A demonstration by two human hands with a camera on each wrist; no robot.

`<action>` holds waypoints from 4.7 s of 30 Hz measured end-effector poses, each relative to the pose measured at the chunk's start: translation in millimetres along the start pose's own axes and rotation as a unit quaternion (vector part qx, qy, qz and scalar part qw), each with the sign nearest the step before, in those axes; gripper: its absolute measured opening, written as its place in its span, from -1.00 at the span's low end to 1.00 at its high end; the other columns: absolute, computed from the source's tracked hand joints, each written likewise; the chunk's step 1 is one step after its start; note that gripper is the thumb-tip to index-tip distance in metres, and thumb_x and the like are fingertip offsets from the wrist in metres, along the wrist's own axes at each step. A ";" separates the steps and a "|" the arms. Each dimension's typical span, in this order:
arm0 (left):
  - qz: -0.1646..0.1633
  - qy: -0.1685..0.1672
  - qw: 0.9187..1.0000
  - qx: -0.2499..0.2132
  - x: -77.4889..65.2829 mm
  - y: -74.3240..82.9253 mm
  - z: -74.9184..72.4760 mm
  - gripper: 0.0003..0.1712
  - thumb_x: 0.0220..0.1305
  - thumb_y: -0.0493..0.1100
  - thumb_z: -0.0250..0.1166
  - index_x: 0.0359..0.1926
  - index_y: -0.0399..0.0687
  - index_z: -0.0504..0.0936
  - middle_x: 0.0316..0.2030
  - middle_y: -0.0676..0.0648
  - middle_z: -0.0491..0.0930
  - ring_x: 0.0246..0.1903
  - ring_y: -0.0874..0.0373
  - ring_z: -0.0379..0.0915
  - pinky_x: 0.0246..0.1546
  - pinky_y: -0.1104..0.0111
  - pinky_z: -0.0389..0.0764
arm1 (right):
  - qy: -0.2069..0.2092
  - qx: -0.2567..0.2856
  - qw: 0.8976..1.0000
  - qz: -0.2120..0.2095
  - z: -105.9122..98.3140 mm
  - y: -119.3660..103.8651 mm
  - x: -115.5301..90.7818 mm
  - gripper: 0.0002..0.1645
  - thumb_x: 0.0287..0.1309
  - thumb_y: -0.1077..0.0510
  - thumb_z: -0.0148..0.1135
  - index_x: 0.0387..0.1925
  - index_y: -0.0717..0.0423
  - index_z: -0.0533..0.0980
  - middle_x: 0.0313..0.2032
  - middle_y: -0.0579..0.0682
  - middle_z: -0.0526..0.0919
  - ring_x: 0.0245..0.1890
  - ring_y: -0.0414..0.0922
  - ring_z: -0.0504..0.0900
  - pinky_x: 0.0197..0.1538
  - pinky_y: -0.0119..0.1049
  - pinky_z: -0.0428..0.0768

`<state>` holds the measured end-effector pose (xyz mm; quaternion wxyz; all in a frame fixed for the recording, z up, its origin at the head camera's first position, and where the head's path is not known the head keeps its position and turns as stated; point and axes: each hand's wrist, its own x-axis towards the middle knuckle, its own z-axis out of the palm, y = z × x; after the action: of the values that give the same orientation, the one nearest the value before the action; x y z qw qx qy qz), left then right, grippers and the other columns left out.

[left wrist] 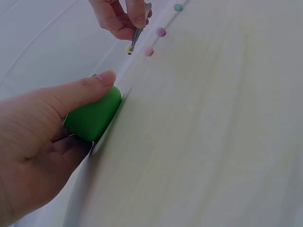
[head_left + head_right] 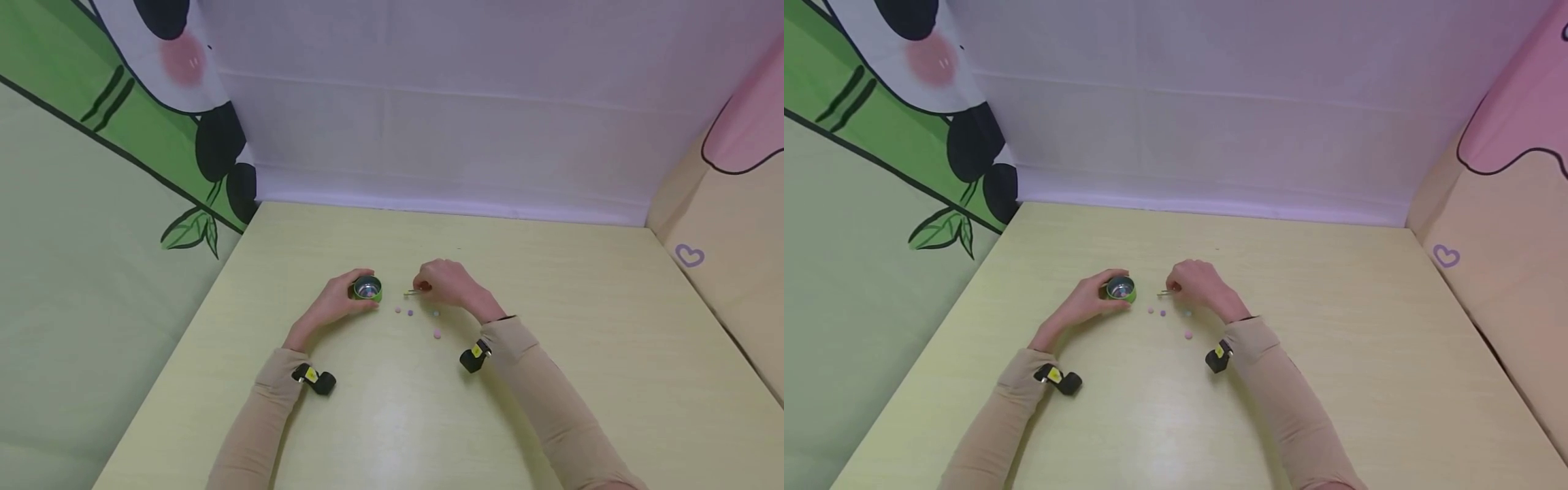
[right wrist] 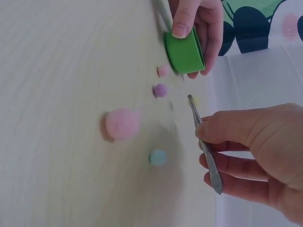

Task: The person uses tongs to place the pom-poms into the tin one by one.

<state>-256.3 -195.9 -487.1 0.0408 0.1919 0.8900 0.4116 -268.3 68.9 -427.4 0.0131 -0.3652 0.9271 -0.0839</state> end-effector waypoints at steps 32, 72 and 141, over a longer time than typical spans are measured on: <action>0.003 0.012 1.000 0.006 7.0 3.2 5.4 -0.13 0.03 -0.03 0.56 0.35 -0.11 0.41 0.22 -0.22 0.56 0.22 -0.15 0.48 0.30 0.00 0.47 | 0.014 -0.010 0.998 -0.055 -12.0 -11.4 27.5 -0.82 0.14 0.28 0.27 -0.29 0.02 0.73 -0.36 -0.09 0.70 -0.43 -0.23 0.46 -0.45 -0.46 0.33; 0.006 -0.001 1.000 -0.021 -3.8 -3.4 -1.6 -0.15 0.05 -0.04 0.55 0.35 -0.08 0.41 0.24 -0.19 0.54 0.22 -0.10 0.48 0.30 0.04 0.47 | -0.004 -0.015 0.999 -0.045 -7.5 -41.3 39.3 -0.80 0.10 0.32 0.22 -0.36 0.01 0.70 -0.45 -0.10 0.56 -0.48 -0.23 0.32 -0.49 -0.44 0.20; 0.004 -0.015 1.000 -0.009 -6.5 -4.1 -5.6 -0.12 0.06 -0.05 0.54 0.37 -0.09 0.38 0.25 -0.26 0.52 0.26 -0.20 0.43 0.33 -0.03 0.44 | 0.020 -0.022 0.999 0.031 4.0 -5.8 -59.6 -0.94 0.12 0.21 0.37 -0.36 0.00 0.71 -0.48 -0.15 0.59 -0.50 -0.25 0.39 -0.48 -0.46 0.29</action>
<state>-252.8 -204.8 -487.1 0.0543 0.2018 0.8849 0.4163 -220.3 104.6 -432.6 -0.0113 -0.3350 0.9396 -0.0701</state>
